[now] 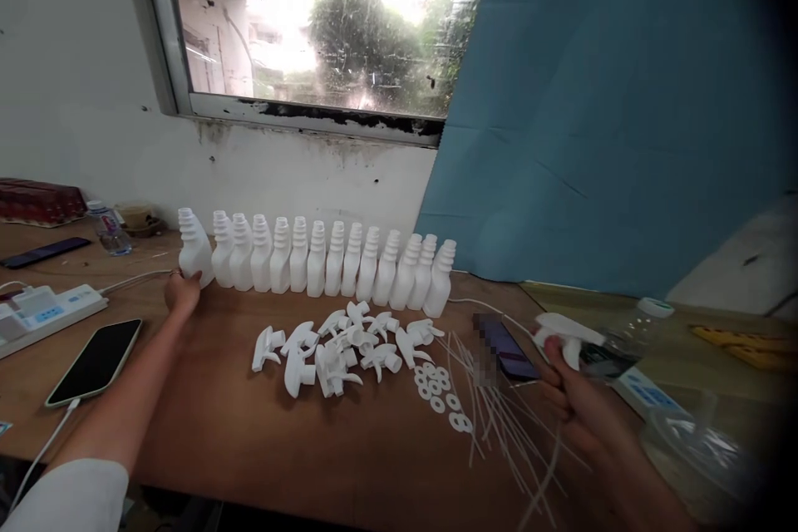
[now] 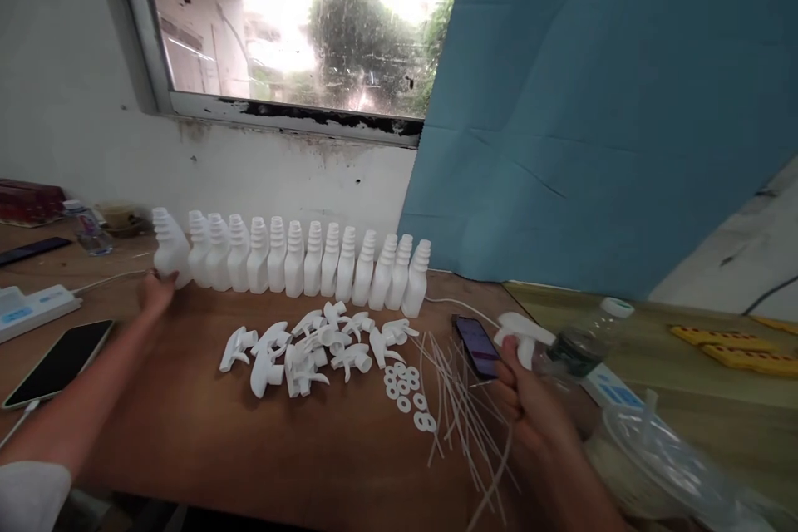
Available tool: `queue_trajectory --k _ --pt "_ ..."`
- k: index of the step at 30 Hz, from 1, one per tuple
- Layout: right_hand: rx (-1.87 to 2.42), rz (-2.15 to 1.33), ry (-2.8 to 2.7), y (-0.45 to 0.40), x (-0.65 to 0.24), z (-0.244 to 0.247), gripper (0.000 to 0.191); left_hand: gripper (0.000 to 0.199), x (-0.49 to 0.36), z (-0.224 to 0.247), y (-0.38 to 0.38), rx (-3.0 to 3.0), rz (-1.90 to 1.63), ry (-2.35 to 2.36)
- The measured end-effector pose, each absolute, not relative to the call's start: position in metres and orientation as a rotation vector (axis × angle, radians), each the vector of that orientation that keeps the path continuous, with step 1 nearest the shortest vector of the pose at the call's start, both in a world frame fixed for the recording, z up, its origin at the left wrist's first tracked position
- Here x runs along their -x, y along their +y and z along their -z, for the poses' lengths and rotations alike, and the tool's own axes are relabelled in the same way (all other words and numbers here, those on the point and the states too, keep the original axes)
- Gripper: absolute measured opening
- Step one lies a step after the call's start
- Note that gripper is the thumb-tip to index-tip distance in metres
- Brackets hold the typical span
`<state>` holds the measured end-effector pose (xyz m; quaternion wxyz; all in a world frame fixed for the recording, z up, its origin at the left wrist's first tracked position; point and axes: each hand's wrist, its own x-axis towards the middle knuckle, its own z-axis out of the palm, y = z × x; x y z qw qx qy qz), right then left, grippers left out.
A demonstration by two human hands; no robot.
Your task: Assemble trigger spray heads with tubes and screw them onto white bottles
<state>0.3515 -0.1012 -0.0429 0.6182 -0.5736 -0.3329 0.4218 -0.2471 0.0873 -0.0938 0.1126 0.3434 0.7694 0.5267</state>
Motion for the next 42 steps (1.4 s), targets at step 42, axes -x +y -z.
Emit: queue_trajectory --k 42 --pt "0.872 -0.510 -1.488 -0.151 -0.187 0.144 0.021 0.043 -0.010 0.136 -0.118 -0.629 -1.027 0.843"
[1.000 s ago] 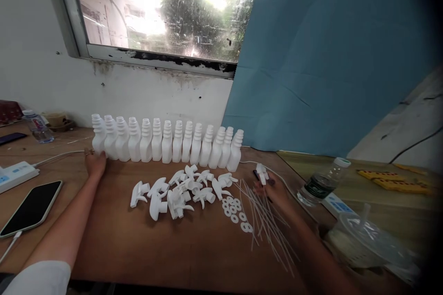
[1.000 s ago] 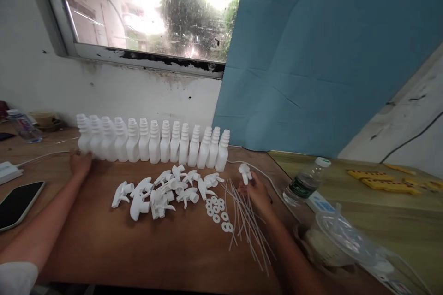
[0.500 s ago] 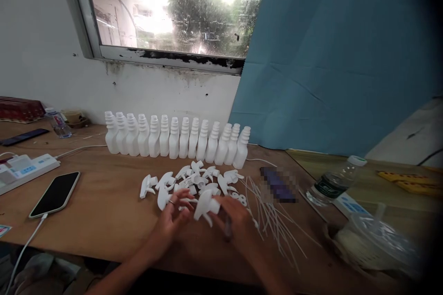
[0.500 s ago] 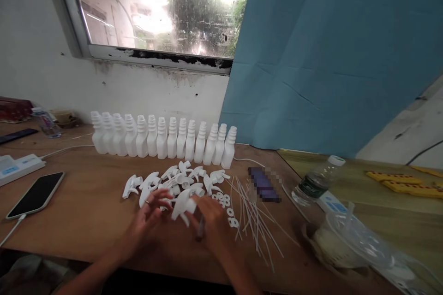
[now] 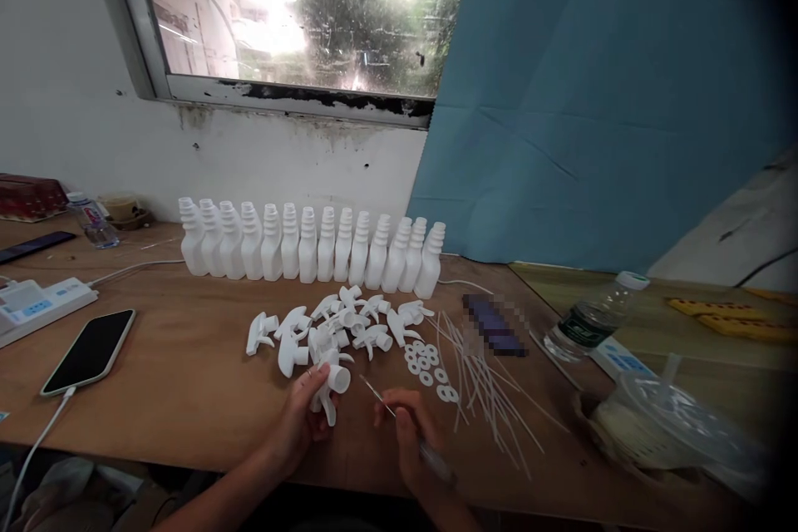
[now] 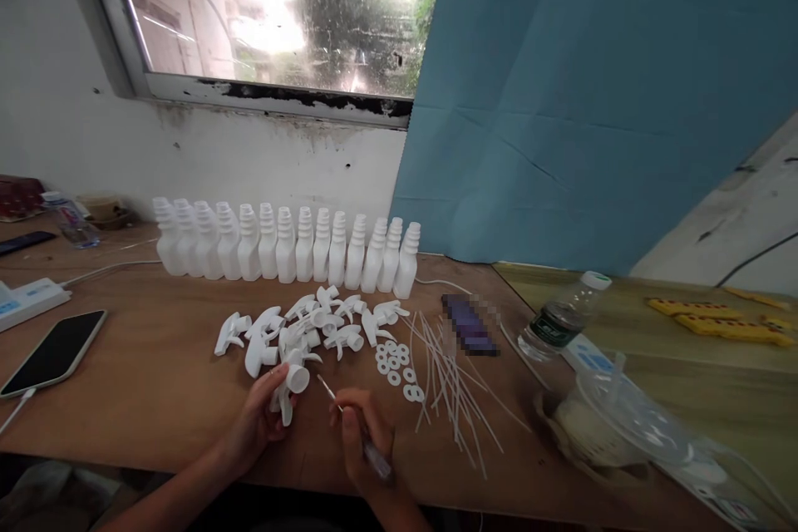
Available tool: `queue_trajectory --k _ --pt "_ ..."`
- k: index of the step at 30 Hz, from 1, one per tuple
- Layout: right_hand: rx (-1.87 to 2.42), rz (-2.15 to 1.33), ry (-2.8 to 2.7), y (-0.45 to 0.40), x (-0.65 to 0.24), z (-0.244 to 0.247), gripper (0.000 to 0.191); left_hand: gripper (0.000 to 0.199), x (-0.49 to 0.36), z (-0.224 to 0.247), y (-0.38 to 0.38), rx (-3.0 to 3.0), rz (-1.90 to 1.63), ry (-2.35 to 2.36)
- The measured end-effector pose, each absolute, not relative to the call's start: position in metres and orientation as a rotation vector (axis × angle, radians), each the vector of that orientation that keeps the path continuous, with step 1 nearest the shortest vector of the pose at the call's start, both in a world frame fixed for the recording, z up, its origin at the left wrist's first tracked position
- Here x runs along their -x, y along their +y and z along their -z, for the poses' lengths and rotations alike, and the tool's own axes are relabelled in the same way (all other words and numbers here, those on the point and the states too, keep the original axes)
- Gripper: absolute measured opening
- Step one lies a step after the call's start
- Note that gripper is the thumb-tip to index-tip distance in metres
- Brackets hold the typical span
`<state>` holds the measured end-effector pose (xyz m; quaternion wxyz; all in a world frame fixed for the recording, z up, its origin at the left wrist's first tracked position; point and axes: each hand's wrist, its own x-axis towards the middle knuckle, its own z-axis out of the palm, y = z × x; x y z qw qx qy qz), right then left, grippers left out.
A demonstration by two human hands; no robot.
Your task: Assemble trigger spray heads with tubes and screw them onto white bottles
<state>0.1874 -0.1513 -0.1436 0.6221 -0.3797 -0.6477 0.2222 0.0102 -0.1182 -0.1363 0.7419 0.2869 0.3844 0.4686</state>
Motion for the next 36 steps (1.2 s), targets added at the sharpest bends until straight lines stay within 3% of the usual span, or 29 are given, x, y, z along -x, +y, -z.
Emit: queue_trajectory --k 7,21,31,36 --pt "0.971 -0.520 -1.601 -0.149 -0.183 0.132 0.013 0.044 -0.011 0.134 -0.119 -0.691 -0.972 0.866" --pt "0.728 0.102 -2.046 -0.142 -0.170 0.130 0.020 0.045 -0.008 0.137 -0.119 -0.786 -0.966 0.917" --pt "0.959 -0.968 -1.402 -0.146 -0.188 0.142 0.032 0.049 -0.004 0.134 -0.118 -0.911 -0.783 0.942" --pt "0.815 -1.070 -1.363 -0.142 -0.182 0.137 0.028 0.047 -0.001 0.143 -0.115 -0.753 -0.822 0.900"
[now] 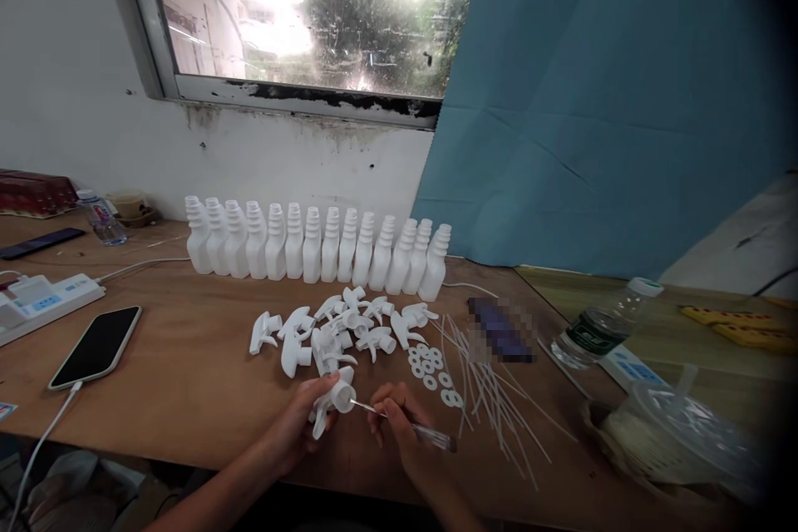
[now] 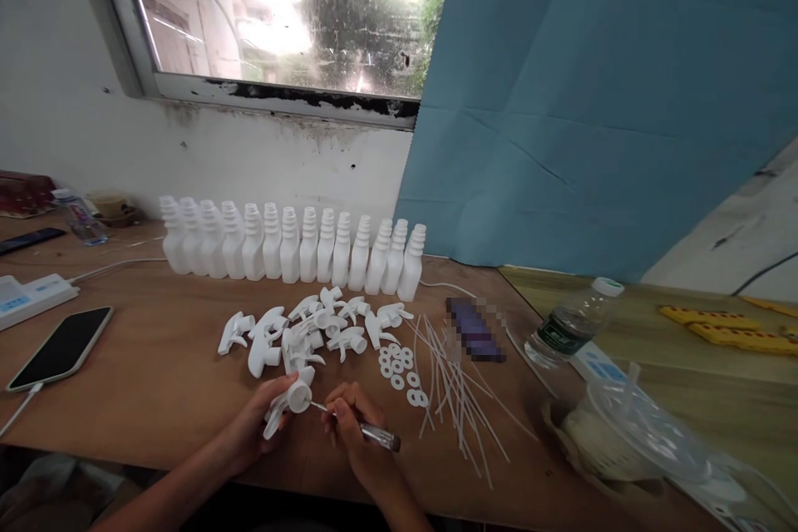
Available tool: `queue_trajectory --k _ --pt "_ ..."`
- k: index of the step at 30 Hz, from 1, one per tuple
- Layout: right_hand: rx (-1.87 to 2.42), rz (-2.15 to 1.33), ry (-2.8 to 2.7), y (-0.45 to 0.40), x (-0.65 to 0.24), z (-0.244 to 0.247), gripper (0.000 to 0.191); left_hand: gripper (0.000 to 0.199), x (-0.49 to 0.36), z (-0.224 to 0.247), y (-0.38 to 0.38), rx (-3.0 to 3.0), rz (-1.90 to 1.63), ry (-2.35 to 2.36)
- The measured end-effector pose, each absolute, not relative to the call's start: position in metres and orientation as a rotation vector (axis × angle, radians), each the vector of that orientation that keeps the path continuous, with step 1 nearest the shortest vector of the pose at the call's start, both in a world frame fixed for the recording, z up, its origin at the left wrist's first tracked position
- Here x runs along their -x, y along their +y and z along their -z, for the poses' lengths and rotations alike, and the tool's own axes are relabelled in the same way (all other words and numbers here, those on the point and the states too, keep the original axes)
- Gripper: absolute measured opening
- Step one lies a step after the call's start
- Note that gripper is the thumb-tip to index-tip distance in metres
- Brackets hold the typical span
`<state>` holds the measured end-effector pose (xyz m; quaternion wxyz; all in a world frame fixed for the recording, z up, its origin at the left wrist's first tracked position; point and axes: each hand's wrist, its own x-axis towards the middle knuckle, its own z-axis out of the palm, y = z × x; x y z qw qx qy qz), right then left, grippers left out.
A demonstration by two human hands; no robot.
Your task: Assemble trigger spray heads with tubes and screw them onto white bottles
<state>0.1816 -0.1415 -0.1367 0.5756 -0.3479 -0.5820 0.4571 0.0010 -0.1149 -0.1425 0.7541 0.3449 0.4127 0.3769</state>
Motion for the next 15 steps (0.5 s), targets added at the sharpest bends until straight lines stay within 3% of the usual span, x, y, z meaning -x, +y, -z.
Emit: queue_trajectory --k 8,15 --pt "0.924 -0.806 -1.561 -0.143 -0.182 0.138 0.028 0.048 -0.002 0.138 -0.115 -0.706 -0.819 0.892" --pt "0.803 -1.075 -1.432 -0.142 -0.180 0.132 0.027 0.050 -0.002 0.143 -0.113 -0.613 -0.704 0.827"
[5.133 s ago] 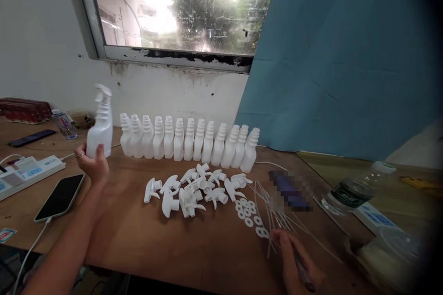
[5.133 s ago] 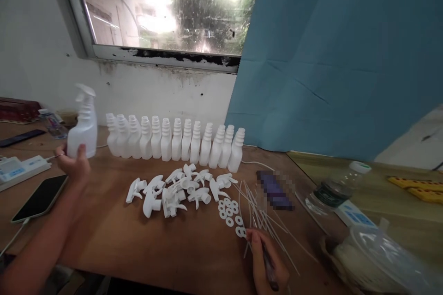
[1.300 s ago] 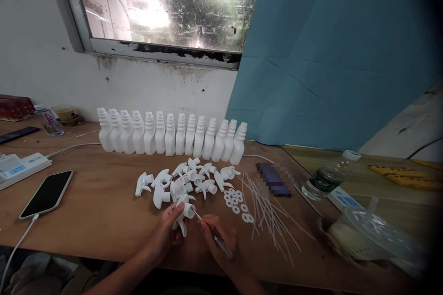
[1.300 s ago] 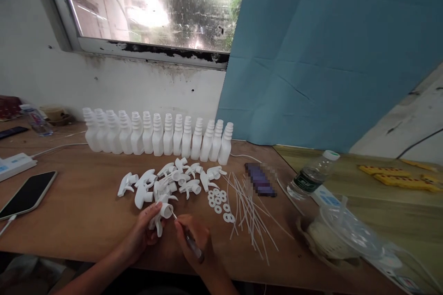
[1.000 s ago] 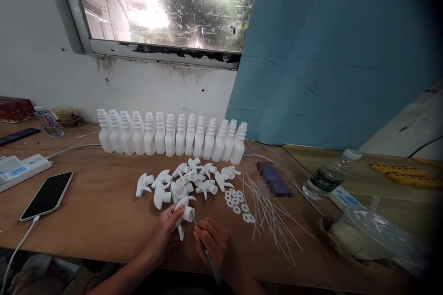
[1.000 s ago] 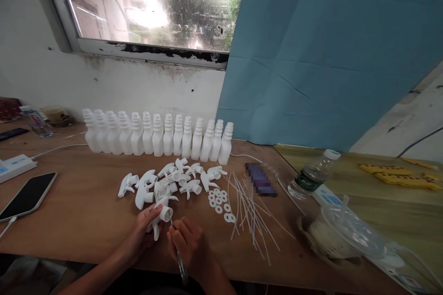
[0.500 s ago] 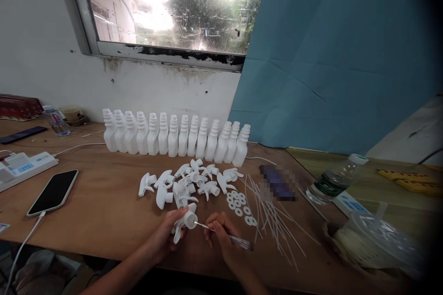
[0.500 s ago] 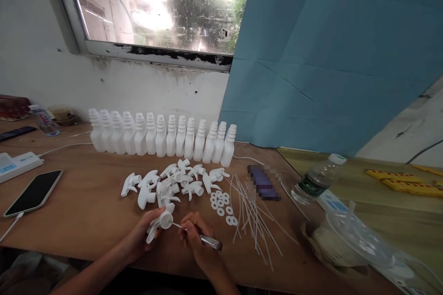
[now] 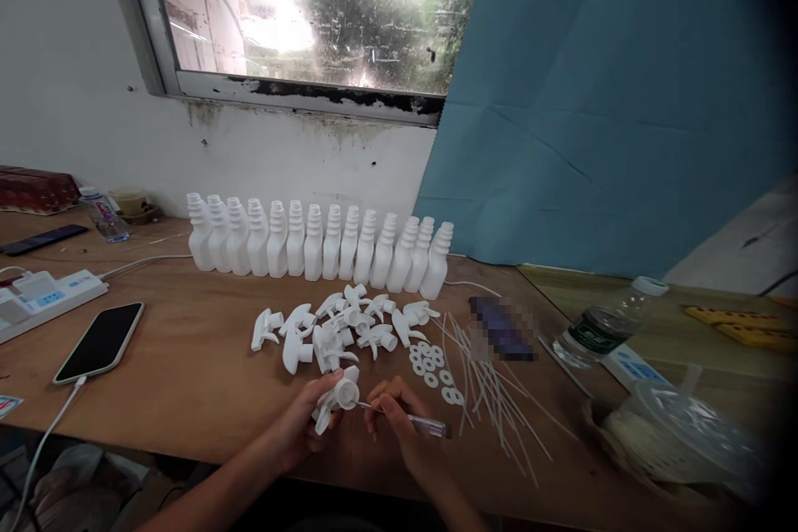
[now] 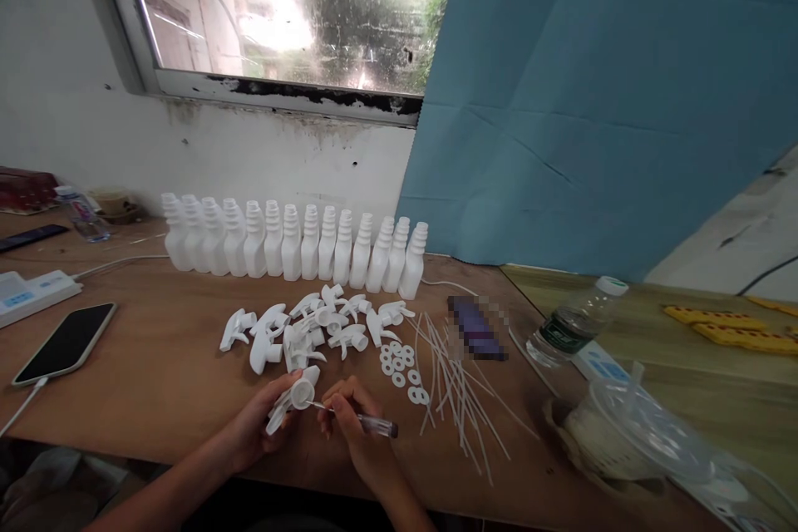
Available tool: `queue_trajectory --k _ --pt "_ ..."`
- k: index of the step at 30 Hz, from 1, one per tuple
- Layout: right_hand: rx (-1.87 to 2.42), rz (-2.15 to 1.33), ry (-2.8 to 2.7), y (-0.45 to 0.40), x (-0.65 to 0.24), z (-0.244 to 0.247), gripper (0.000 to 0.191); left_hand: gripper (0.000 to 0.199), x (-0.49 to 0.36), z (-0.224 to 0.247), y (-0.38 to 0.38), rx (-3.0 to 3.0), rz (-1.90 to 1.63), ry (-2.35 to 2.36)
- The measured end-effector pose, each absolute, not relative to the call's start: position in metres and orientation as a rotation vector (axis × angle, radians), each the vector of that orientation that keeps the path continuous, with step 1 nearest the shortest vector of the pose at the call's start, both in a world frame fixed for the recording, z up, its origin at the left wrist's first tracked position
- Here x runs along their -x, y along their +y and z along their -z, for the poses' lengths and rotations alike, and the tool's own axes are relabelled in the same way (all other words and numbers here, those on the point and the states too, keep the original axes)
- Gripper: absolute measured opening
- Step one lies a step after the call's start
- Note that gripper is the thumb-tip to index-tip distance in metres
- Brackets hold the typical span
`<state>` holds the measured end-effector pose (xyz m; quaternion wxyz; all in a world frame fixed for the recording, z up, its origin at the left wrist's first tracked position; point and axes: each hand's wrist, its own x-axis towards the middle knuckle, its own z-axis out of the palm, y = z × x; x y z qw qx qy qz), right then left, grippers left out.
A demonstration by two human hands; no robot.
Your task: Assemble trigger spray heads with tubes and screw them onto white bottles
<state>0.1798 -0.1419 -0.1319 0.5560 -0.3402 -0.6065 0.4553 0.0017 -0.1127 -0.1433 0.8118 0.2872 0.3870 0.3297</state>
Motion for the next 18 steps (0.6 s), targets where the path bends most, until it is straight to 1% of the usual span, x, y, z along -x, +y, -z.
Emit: queue_trajectory --k 3,7,10,12,14,16,18 --pt "0.818 -0.832 -1.631 -0.143 -0.182 0.131 0.019 0.049 -0.001 0.150 -0.108 -0.511 -0.665 0.775" --pt "0.693 -0.341 -2.019 -0.138 -0.184 0.130 0.030 0.050 0.000 0.150 -0.107 -0.434 -0.637 0.774" --pt "0.575 -0.059 -2.088 -0.134 -0.181 0.131 0.031 0.050 -0.001 0.147 -0.109 -0.398 -0.637 0.769" --pt "0.586 -0.027 -2.061 -0.136 -0.180 0.131 0.030 0.050 -0.002 0.145 -0.110 -0.409 -0.637 0.765" --pt "0.669 -0.119 -1.984 -0.140 -0.181 0.129 0.026 0.050 -0.002 0.144 -0.111 -0.451 -0.639 0.791" --pt "0.849 -0.262 -1.828 -0.143 -0.186 0.126 0.026 0.050 -0.002 0.144 -0.112 -0.520 -0.700 0.834" --pt "1.075 -0.398 -1.641 -0.142 -0.195 0.122 0.031 0.048 -0.002 0.145 -0.113 -0.633 -0.811 0.845"
